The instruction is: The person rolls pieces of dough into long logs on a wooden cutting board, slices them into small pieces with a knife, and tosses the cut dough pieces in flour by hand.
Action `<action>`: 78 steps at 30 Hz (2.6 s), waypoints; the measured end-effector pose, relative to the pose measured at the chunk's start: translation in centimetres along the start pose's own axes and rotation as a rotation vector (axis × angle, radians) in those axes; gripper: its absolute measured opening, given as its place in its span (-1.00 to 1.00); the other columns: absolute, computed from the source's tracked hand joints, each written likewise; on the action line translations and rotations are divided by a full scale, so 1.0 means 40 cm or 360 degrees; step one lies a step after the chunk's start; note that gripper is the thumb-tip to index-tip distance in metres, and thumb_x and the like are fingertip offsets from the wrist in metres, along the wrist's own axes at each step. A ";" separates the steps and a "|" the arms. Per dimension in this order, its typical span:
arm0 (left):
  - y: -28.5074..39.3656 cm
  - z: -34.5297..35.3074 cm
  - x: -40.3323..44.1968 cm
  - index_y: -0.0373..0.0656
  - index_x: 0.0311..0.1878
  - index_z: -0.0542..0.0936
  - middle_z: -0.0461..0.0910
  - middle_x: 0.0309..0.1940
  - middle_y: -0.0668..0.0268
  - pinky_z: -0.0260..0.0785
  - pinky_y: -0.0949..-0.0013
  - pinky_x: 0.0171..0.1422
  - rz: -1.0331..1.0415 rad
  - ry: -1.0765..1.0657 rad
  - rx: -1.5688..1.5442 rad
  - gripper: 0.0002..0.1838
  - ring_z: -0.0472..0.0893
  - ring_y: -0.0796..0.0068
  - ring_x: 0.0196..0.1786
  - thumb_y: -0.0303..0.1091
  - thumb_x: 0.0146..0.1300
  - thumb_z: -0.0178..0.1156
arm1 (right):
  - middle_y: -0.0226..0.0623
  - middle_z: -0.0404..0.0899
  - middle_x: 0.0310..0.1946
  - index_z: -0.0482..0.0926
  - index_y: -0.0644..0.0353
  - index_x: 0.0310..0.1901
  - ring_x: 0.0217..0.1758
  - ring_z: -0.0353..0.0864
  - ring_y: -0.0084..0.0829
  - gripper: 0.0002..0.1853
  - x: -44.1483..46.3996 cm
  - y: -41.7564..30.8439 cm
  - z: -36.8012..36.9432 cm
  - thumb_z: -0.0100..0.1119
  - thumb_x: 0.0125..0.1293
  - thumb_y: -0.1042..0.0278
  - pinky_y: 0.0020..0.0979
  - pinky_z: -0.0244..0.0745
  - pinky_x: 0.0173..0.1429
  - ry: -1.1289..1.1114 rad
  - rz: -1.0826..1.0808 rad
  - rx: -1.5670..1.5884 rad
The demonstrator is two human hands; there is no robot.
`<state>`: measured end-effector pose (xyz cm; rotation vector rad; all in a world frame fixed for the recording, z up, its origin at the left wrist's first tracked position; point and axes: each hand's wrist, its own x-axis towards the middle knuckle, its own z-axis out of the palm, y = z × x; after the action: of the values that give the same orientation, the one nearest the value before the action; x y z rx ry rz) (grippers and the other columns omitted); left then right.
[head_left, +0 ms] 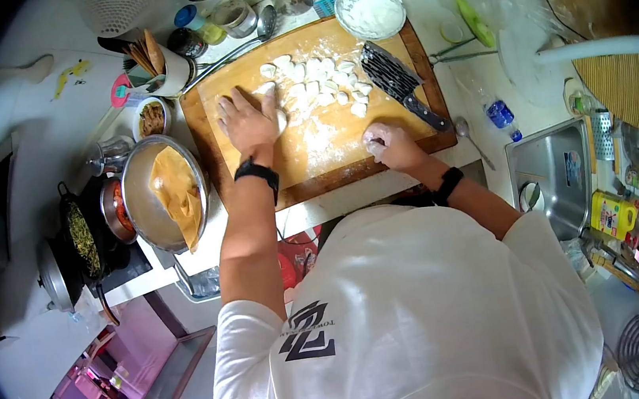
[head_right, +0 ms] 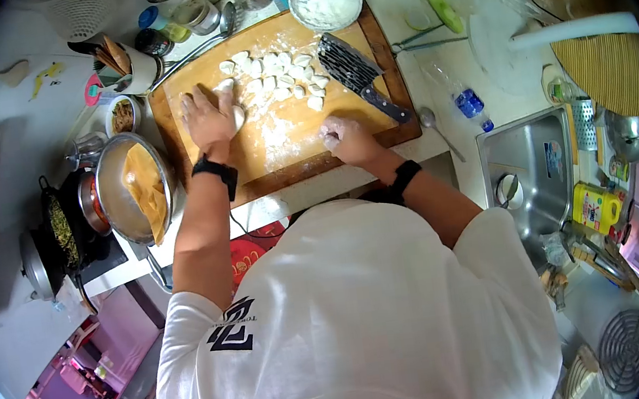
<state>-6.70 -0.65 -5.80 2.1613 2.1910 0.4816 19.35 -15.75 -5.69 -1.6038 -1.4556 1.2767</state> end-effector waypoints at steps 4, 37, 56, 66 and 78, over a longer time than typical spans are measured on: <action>0.034 -0.024 -0.065 -0.29 0.46 0.30 0.26 0.44 -0.24 -0.09 -0.19 0.59 0.0114 -0.0086 0.0097 -0.18 0.21 -0.18 0.52 0.23 0.39 0.00 | -0.28 0.55 -0.49 0.56 0.28 -0.20 -0.60 0.56 -0.47 -0.89 0.016 -0.019 -0.008 0.10 0.33 0.44 -0.37 0.49 -0.46 -0.0029 0.0273 0.0305; 0.116 -0.042 -0.161 -0.39 0.52 0.14 0.12 0.51 -0.26 -0.17 -0.17 0.63 0.0320 -0.0242 0.0086 0.00 0.07 -0.16 0.59 0.33 0.34 0.00 | -0.34 0.53 -0.56 0.55 0.23 -0.23 -0.65 0.56 -0.51 -0.91 0.040 -0.012 -0.019 0.06 0.36 0.43 -0.43 0.44 -0.56 -0.0157 0.0430 0.0460; 0.095 -0.100 -0.268 -0.21 0.51 0.20 0.25 0.47 -0.05 -0.18 -0.24 0.60 0.0586 -0.0330 0.0020 0.06 0.19 -0.11 0.53 0.31 0.12 0.30 | 0.09 0.64 -0.04 0.54 0.30 0.04 0.03 0.66 -0.06 -0.61 0.204 0.009 0.071 0.22 0.24 0.25 -0.15 0.56 0.12 0.0344 0.0359 -0.0046; 0.027 -0.020 -0.055 -0.24 0.50 0.23 0.22 0.49 -0.13 -0.18 -0.22 0.61 0.0183 -0.0062 0.0111 -0.07 0.15 -0.09 0.56 0.32 0.32 0.06 | -0.09 0.65 -0.11 0.49 0.22 0.15 -0.17 0.66 -0.23 -0.54 0.146 -0.057 0.061 0.30 0.19 0.47 -0.27 0.57 -0.03 0.0328 -0.0117 0.0125; 0.106 -0.053 -0.217 -0.28 0.55 0.11 0.16 0.51 -0.17 -0.11 -0.21 0.59 0.0469 -0.0228 0.0112 -0.04 0.12 -0.12 0.58 0.31 0.35 0.04 | -0.08 0.65 -0.34 0.56 0.25 -0.15 -0.31 0.70 -0.14 -0.84 0.013 0.050 0.001 0.19 0.23 0.49 -0.23 0.56 -0.18 0.0423 -0.0151 -0.0089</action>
<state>-2.75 -9.61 -4.47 2.4836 1.8536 0.2492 20.04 -15.66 -7.64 -1.6487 -1.3924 0.9373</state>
